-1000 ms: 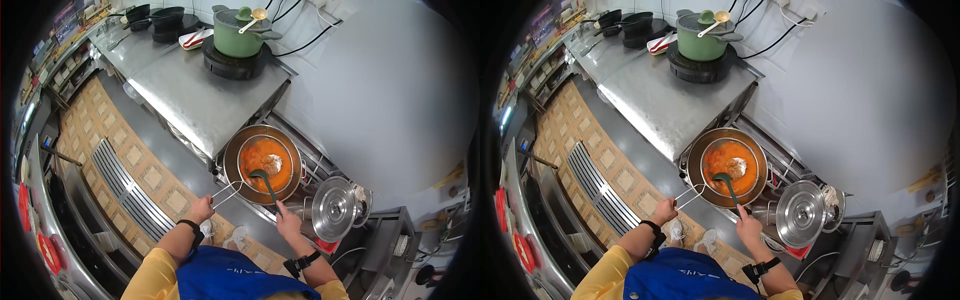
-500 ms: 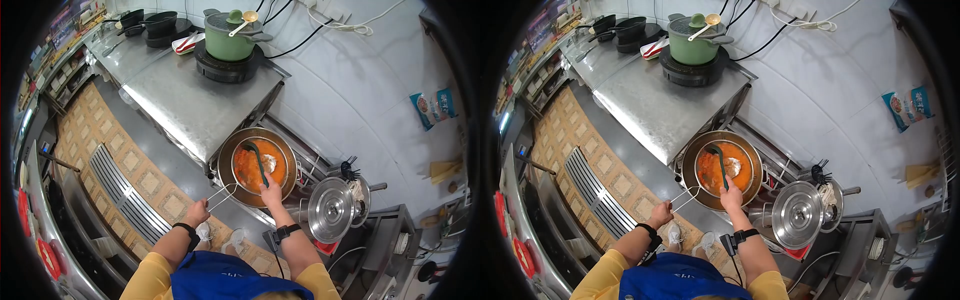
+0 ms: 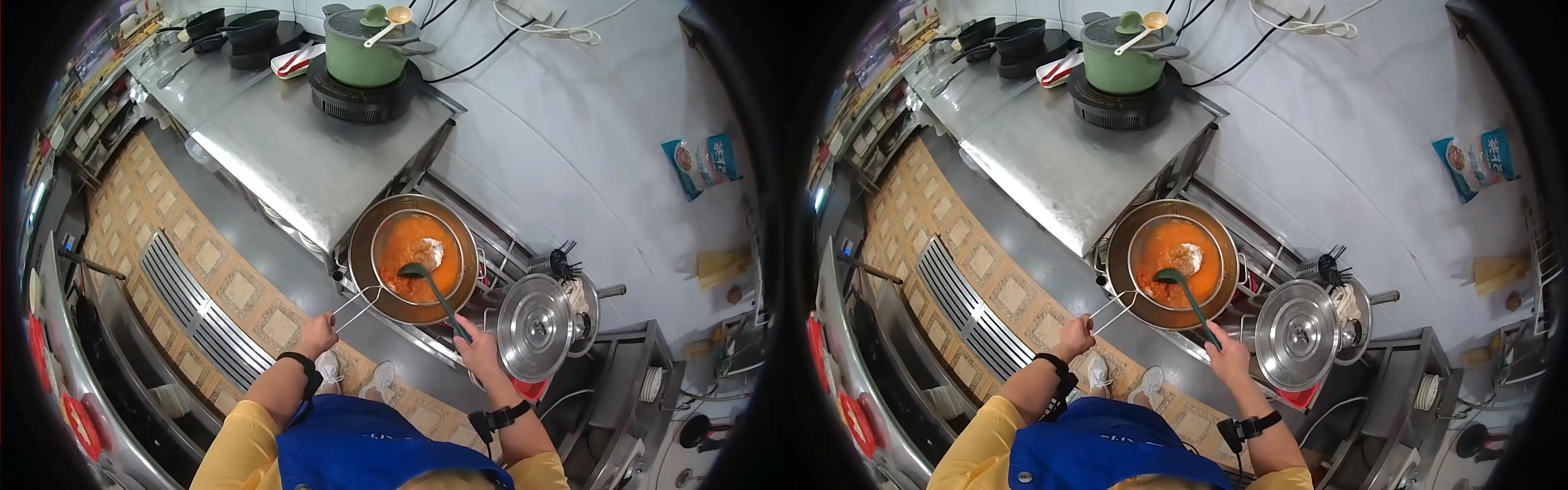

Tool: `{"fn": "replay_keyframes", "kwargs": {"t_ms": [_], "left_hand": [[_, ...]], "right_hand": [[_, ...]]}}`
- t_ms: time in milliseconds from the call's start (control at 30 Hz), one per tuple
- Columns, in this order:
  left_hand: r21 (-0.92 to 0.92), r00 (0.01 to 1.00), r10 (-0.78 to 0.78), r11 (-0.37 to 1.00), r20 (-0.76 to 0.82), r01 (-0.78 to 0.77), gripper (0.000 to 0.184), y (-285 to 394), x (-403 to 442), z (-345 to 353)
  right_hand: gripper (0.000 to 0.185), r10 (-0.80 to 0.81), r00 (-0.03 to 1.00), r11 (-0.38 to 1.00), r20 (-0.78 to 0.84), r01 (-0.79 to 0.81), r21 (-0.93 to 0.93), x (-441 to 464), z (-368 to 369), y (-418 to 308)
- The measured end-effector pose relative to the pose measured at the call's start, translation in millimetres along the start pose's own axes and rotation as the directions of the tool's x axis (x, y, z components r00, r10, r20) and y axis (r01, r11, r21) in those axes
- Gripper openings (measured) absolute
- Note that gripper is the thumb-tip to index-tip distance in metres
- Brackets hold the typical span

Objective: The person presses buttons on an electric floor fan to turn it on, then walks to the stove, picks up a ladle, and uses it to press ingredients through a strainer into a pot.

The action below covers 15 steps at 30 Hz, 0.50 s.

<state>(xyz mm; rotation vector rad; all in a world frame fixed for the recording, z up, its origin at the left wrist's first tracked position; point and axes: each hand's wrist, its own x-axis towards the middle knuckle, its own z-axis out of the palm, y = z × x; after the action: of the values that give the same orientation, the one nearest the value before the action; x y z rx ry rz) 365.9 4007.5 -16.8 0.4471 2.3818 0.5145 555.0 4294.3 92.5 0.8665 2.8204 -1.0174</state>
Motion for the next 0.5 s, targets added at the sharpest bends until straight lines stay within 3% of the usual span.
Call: {"fn": "replay_keyframes", "kwargs": {"t_ms": [67, 100, 200, 400, 500], "left_hand": [[-0.008, 1.0, 0.0, 1.0, -0.004, 0.0, 0.026, 0.2, -0.2, 0.4], [-0.006, 1.0, 0.009, 1.0, -0.004, -0.009, 0.026, -2.1, -0.2, 2.3], [-0.019, 0.999, 0.024, 1.0, -0.021, -0.024, 0.025, -4.2, 5.1, 7.5], [-0.011, 0.999, -0.013, 1.0, -0.031, 0.013, 0.025, -1.6, 0.6, 7.2], [-0.02, 0.999, 0.044, 0.999, -0.02, -0.044, 0.024, -3.7, 3.6, 6.1]], "right_hand": [[0.048, -0.073, 0.997, 0.994, -0.006, 0.072, -0.085, -2.6, 1.9, -4.6], [0.048, 0.065, 0.997, 0.998, 0.039, -0.064, -0.007, -0.1, 5.5, -9.9], [0.047, 0.183, 0.983, 0.979, 0.021, -0.18, -0.096, 27.3, 21.3, -27.9], [0.047, 0.125, 0.986, 0.989, -0.112, -0.133, -0.066, 67.9, 30.7, -49.0], [0.049, 0.132, 0.986, 0.991, -0.105, -0.132, 0.006, 87.8, 49.5, -47.8]]}}
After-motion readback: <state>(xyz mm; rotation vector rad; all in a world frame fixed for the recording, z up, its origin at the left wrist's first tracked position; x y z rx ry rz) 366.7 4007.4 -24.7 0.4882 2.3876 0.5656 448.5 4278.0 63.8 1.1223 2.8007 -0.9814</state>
